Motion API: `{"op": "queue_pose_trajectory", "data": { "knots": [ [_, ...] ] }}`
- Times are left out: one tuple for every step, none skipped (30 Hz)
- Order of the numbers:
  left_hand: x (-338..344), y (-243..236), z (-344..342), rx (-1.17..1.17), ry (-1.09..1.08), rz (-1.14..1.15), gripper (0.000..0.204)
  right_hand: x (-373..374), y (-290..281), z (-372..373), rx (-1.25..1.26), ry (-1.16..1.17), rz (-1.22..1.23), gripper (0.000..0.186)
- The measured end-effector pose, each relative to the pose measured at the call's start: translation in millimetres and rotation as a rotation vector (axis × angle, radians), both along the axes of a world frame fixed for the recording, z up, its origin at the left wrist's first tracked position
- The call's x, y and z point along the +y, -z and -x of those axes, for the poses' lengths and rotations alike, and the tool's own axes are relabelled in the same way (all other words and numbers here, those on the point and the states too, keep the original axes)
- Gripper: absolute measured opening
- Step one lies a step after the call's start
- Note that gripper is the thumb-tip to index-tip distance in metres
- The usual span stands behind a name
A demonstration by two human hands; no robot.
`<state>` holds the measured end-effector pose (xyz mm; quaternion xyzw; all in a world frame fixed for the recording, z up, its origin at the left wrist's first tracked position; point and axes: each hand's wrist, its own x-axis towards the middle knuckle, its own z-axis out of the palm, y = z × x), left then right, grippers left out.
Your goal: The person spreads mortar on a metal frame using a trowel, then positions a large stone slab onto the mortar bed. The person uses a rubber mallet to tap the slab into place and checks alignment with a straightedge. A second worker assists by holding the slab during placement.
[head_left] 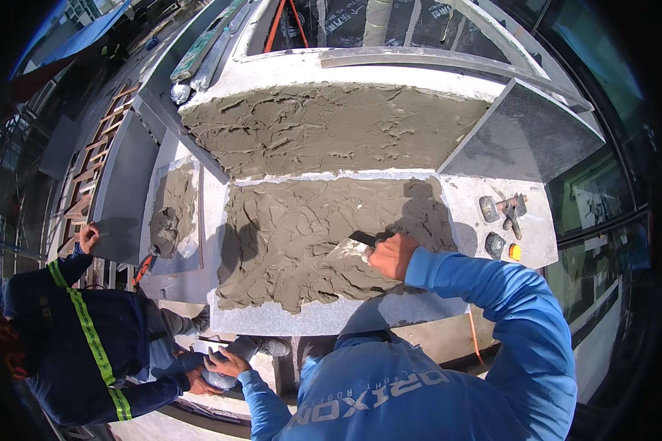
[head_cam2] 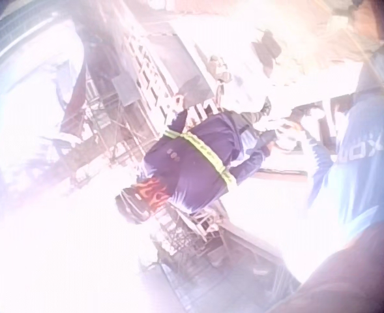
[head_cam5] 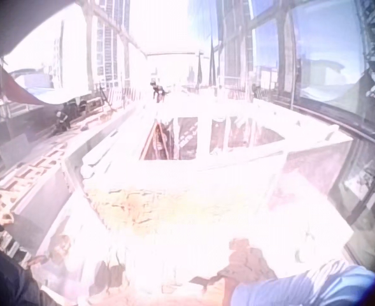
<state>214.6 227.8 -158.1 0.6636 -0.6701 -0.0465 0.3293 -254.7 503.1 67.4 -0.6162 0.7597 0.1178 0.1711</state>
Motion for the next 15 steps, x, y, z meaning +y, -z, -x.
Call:
{"op": "queue_pose_trajectory", "data": {
  "knots": [
    [11,16,-9,-0.049,0.001,-0.004,0.055,-6,9,19,0.022,0.054,0.006,0.023],
    [25,24,-13,0.034,-0.043,-0.096,0.058,-10,23,41,0.04,0.104,0.011,0.022],
    [40,35,-27,0.012,-0.055,-0.143,0.058,-13,34,58,0.046,0.151,0.01,0.022],
    [54,51,-42,-0.006,-0.08,-0.184,0.058,-22,38,75,0.009,0.248,0.011,0.025],
    [67,61,-53,-0.028,-0.106,-0.223,0.058,-29,43,91,-0.031,0.345,0.012,0.03],
    [82,74,-63,-0.024,-0.041,-0.169,0.058,-28,44,104,-0.139,0.392,-0.039,0.035],
    [97,84,-78,-0.029,0.031,-0.12,0.057,-19,47,113,-0.253,0.447,-0.097,0.042],
    [111,91,-95,-0.251,-0.003,-0.116,0.047,-11,49,122,-0.363,0.499,-0.145,0.05],
    [123,93,-101,-0.151,-0.051,-0.241,0.044,11,45,134,-0.393,0.439,-0.245,0.051],
    [133,92,-105,-0.052,-0.105,-0.357,0.041,19,34,140,-0.426,0.372,-0.337,0.053],
    [141,93,-108,0.048,-0.153,-0.474,0.038,21,26,142,-0.357,0.416,-0.404,0.052],
    [147,92,-109,-0.007,-0.195,-0.516,0.034,17,1,135,-0.292,0.453,-0.473,0.054],
    [152,89,-114,-0.069,-0.239,-0.554,0.03,11,-20,126,-0.233,0.486,-0.538,0.059],
    [154,87,-118,-0.132,-0.272,-0.593,0.026,6,-34,116,-0.285,0.528,-0.472,0.056],
    [150,87,-120,-0.136,-0.258,-0.649,0.024,-1,-44,105,-0.334,0.575,-0.401,0.053]
  ]
}}
